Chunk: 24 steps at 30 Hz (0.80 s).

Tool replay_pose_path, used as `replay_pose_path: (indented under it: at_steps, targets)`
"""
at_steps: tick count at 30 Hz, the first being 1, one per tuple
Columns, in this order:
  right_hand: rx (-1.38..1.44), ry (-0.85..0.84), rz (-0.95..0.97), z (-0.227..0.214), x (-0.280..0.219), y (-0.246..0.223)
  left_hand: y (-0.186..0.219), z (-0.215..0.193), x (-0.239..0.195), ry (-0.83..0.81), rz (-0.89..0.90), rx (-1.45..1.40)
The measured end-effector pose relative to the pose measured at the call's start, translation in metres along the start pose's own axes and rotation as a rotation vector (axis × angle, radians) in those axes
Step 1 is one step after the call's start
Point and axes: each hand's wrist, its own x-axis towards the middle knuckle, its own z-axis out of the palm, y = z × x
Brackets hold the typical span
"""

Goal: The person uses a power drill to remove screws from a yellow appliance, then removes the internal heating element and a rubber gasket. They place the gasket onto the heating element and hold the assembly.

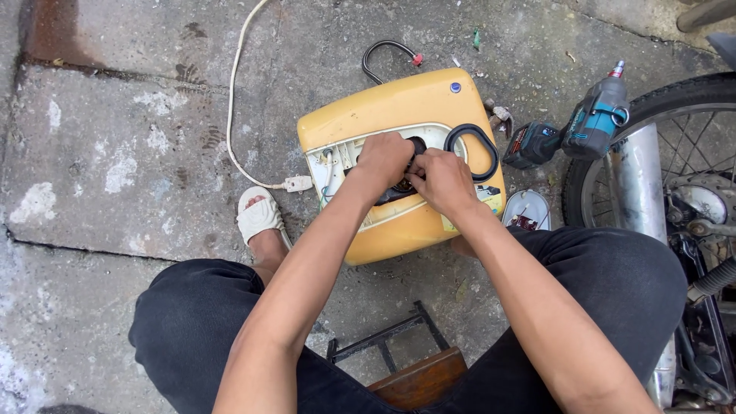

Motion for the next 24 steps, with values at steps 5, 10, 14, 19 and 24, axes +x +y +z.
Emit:
replay_pose_path:
  at_steps: [5,10,14,19,24]
  targets:
    - [0.093,0.061,0.098,0.019,-0.001,0.01,0.001,0.005,0.002,0.005,-0.036,-0.006]
    - [0.098,0.246,0.085,-0.012,-0.029,-0.004,0.013,0.043,0.015,-0.023,-0.01,0.122]
    - [0.214,0.622,-0.014,-0.007,-0.046,0.006,0.034,0.04,0.002,-0.092,-0.005,0.289]
    - [0.169,0.703,-0.141,0.027,-0.054,0.019,0.029,0.037,0.003,-0.078,-0.113,0.132]
    - [0.098,0.731,-0.142,0.033,-0.055,0.011,0.035,0.015,0.002,-0.123,-0.251,-0.064]
